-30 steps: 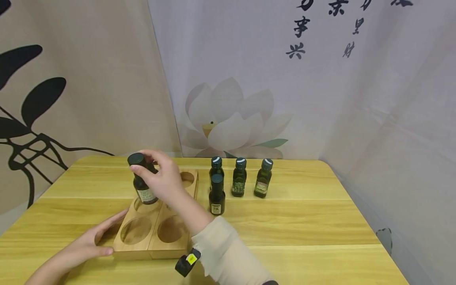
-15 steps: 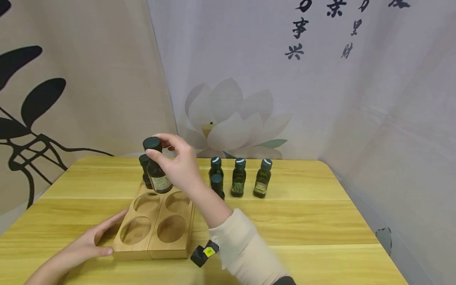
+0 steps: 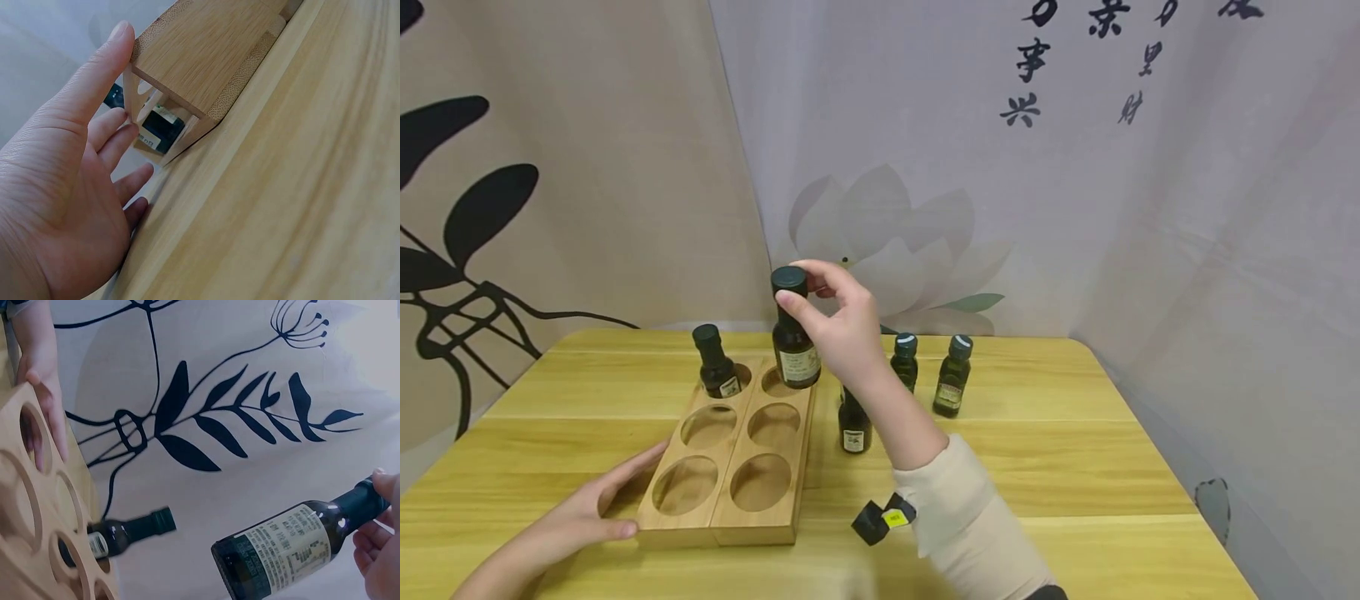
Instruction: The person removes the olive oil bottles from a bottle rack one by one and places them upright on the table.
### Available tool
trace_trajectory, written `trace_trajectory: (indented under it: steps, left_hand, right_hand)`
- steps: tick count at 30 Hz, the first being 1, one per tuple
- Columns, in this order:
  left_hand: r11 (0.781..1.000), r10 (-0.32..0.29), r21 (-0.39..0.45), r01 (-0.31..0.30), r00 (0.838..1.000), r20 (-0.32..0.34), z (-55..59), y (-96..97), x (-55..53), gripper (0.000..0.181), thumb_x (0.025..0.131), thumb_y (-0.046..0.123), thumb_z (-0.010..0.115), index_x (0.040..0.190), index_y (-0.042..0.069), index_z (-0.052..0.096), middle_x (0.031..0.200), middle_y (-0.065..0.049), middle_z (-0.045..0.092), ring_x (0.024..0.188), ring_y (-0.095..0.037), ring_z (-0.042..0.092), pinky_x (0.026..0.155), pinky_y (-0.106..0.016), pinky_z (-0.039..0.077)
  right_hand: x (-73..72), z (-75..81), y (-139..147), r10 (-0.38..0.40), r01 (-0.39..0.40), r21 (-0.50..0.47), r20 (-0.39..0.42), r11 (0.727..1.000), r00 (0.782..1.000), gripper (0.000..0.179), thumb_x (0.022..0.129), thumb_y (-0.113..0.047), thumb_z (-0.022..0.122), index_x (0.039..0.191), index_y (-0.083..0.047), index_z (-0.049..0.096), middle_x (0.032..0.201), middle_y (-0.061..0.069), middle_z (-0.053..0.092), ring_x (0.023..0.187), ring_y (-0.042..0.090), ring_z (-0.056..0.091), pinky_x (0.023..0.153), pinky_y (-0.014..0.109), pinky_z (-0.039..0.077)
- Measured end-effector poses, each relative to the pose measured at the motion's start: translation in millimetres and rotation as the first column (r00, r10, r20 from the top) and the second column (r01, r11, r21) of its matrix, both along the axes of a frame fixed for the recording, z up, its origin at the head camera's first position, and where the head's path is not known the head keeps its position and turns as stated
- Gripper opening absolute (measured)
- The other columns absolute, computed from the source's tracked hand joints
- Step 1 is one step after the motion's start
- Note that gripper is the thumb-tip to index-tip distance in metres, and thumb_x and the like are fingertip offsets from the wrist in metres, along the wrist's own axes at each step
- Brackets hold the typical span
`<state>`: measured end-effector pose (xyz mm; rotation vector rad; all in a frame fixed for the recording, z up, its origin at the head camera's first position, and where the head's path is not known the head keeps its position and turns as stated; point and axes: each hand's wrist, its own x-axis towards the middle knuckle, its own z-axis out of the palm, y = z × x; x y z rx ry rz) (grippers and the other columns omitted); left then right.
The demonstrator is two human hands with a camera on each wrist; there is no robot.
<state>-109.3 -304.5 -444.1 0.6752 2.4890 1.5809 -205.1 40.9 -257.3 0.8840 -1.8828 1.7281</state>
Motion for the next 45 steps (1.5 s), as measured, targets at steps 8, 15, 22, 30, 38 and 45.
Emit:
trace_trajectory:
  steps: [8, 15, 22, 30, 38, 45]
  left_hand:
    - [1.000, 0.007, -0.001, -0.007, 1.000, 0.000, 0.1, 0.6, 0.3, 0.079, 0.087, 0.019, 0.072, 0.152, 0.013, 0.027, 0.150, 0.022, 0.028, 0.125, 0.014, 0.021, 0.086, -0.080, 0.014]
    - [1.000, 0.012, -0.006, -0.012, 1.000, 0.001, 0.6, 1.6, 0.5, 0.079, 0.087, 0.019, 0.072, 0.152, 0.013, 0.027, 0.150, 0.021, 0.028, 0.125, 0.014, 0.021, 0.087, -0.080, 0.014]
    - [1.000, 0.016, -0.009, -0.016, 1.000, 0.007, 1.5, 1.7, -0.2, 0.079, 0.087, 0.018, 0.072, 0.152, 0.012, 0.028, 0.148, 0.023, 0.028, 0.124, 0.015, 0.021, 0.088, -0.079, 0.014]
    - [1.000, 0.018, -0.011, -0.018, 1.000, 0.006, 1.0, 0.9, 0.7, 0.078, 0.087, 0.019, 0.072, 0.152, 0.012, 0.028, 0.148, 0.024, 0.028, 0.124, 0.014, 0.021, 0.088, -0.079, 0.014]
    - [1.000, 0.021, -0.013, -0.020, 1.000, 0.012, 1.2, 1.2, 1.4, 0.079, 0.087, 0.018, 0.072, 0.152, 0.011, 0.028, 0.148, 0.024, 0.028, 0.124, 0.015, 0.021, 0.089, -0.078, 0.015]
    - [1.000, 0.022, -0.022, -0.022, 1.000, -0.006, 0.6, 1.2, 0.3, 0.078, 0.087, 0.021, 0.071, 0.152, 0.012, 0.029, 0.148, 0.024, 0.028, 0.125, 0.014, 0.021, 0.088, -0.079, 0.015]
  right_hand:
    - [-6.2, 0.0, 33, -0.087, 0.087, 0.001, 0.013, 0.996, 0.996, 0.027, 0.088, -0.004, 0.069, 0.113, 0.002, 0.065, 0.097, 0.010, 0.063, 0.088, 0.019, 0.057, 0.076, 0.030, 0.050]
    - [-6.8, 1.3, 57, -0.161, 0.161, 0.004, 0.047, 0.987, 0.986, 0.027, 0.088, -0.006, 0.070, 0.114, -0.001, 0.066, 0.095, 0.007, 0.064, 0.088, 0.019, 0.056, 0.076, 0.028, 0.048]
    - [-8.6, -3.1, 78, -0.197, 0.198, -0.005, 0.056, 0.980, 0.979, 0.027, 0.087, -0.003, 0.071, 0.113, 0.001, 0.066, 0.093, 0.007, 0.063, 0.087, 0.021, 0.056, 0.073, 0.025, 0.049]
    - [-7.8, -11.5, 94, -0.225, 0.223, 0.035, 0.092, 0.974, 0.970, 0.027, 0.090, -0.006, 0.068, 0.115, 0.002, 0.064, 0.096, 0.007, 0.062, 0.092, 0.020, 0.055, 0.077, 0.024, 0.050]
    - [-6.2, -33.3, 101, -0.247, 0.244, 0.039, 0.111, 0.969, 0.963, 0.027, 0.089, -0.006, 0.068, 0.115, 0.001, 0.064, 0.097, 0.007, 0.062, 0.093, 0.018, 0.056, 0.079, 0.023, 0.048]
    - [0.7, -55.5, 103, -0.275, 0.271, 0.048, 0.152, 0.961, 0.949, 0.029, 0.088, 0.000, 0.068, 0.116, 0.004, 0.063, 0.099, 0.011, 0.062, 0.093, 0.014, 0.057, 0.074, 0.019, 0.048]
